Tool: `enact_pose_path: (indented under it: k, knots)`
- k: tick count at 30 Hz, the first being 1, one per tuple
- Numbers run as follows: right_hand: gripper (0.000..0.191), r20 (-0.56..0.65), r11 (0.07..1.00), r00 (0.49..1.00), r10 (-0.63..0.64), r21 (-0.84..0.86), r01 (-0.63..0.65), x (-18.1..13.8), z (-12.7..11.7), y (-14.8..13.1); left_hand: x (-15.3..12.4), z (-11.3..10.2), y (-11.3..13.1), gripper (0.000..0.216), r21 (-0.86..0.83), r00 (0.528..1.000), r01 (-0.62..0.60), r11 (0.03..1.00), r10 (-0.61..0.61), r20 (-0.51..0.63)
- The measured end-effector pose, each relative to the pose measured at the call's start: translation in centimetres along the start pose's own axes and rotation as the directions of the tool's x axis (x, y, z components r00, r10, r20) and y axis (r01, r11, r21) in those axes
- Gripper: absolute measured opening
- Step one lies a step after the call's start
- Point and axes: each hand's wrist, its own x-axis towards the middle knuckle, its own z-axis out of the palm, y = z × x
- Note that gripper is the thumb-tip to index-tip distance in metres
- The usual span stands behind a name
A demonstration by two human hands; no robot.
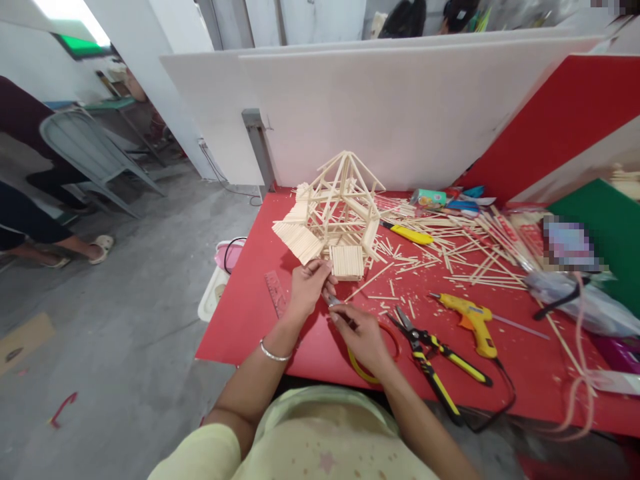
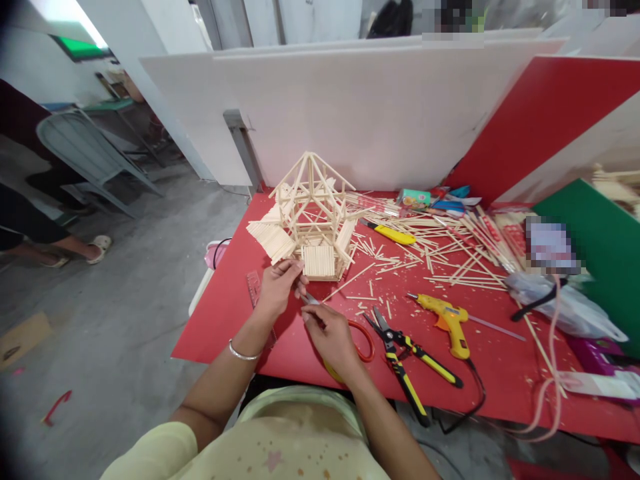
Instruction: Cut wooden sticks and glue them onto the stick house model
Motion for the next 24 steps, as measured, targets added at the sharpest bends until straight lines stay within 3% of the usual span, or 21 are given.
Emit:
enact_pose_path:
  k: [24]
  knots:
    - [0.021, 0.023, 1.000, 1.000, 0.002, -0.005, -0.002, -0.18, 0.25, 0.31, 0.04, 0.05, -0.04, 0.035, 0.005, 1.000, -0.011, 1.000, 0.011, 0.010]
